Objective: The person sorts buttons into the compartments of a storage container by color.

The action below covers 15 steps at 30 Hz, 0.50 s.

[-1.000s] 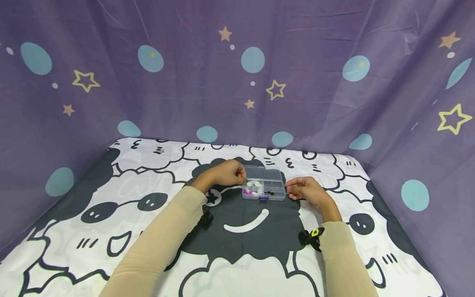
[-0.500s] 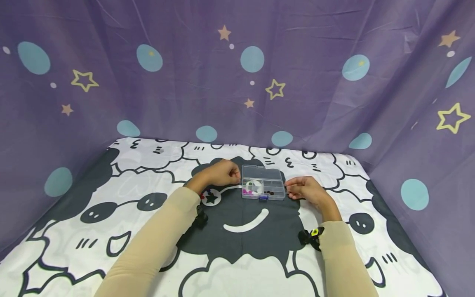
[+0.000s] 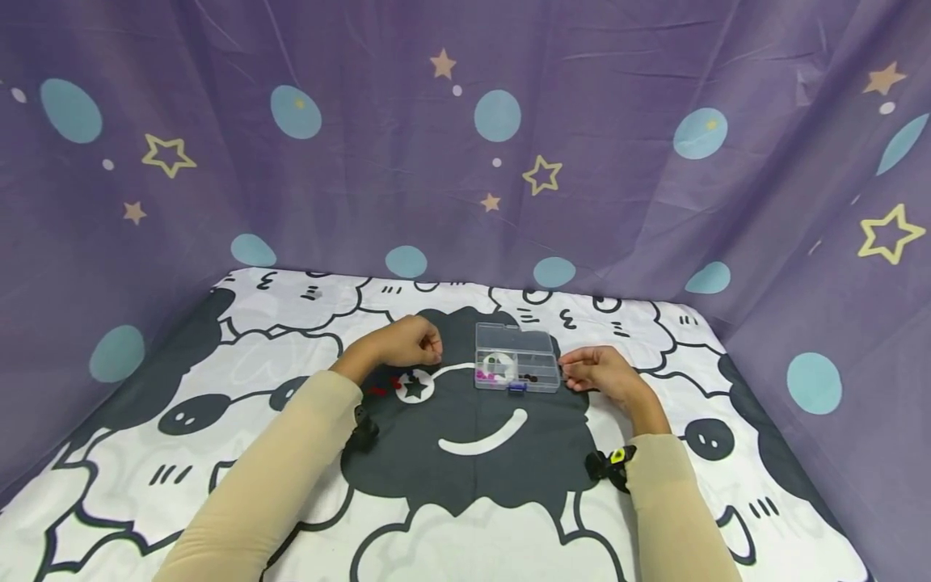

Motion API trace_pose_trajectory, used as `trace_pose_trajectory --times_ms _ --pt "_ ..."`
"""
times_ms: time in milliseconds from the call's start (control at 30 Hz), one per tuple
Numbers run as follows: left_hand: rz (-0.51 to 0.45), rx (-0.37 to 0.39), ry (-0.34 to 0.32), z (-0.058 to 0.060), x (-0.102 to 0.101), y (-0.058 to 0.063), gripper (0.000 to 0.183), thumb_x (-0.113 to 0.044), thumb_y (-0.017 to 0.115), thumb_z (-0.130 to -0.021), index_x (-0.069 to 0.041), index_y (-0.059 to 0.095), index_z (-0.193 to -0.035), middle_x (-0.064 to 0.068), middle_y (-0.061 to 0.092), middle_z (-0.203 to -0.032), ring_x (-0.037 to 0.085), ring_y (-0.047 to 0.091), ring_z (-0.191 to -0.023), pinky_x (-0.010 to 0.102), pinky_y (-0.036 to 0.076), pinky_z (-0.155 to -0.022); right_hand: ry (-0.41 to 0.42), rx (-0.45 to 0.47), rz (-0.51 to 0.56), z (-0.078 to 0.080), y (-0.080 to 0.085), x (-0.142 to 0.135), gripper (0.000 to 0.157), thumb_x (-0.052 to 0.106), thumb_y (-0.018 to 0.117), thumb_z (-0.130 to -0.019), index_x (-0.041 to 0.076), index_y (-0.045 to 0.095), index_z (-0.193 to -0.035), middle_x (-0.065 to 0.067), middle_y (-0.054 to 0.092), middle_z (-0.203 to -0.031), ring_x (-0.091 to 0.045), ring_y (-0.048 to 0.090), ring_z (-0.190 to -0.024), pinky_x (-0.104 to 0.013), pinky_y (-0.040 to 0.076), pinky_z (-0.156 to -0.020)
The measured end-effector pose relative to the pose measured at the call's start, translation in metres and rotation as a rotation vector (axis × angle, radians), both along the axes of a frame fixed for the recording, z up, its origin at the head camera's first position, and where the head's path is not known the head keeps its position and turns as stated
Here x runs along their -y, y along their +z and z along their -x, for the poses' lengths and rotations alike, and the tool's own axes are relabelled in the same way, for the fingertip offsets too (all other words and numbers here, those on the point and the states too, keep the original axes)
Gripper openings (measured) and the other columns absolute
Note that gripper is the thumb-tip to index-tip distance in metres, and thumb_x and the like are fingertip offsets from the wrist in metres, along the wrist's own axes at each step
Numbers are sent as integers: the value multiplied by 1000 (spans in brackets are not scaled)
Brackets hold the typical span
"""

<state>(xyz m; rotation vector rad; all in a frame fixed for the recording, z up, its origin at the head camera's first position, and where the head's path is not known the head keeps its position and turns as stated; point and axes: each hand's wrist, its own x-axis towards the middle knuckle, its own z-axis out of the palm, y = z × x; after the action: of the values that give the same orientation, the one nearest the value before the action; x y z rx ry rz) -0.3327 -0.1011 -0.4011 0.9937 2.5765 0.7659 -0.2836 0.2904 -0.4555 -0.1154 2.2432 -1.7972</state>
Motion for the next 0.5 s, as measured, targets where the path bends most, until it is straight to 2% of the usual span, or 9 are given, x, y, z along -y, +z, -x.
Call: trace_pose_trajectory --times_ms 500 --pt "32 53 39 -9 41 -1 7 -8 69 -93 -9 74 -88 0 66 -78 13 55 -67 32 48 -67 0 0 -5 0 1 0 28 -5 58 -98 -18 60 -123 -4 71 -90 -9 67 -71 -24 58 -67"
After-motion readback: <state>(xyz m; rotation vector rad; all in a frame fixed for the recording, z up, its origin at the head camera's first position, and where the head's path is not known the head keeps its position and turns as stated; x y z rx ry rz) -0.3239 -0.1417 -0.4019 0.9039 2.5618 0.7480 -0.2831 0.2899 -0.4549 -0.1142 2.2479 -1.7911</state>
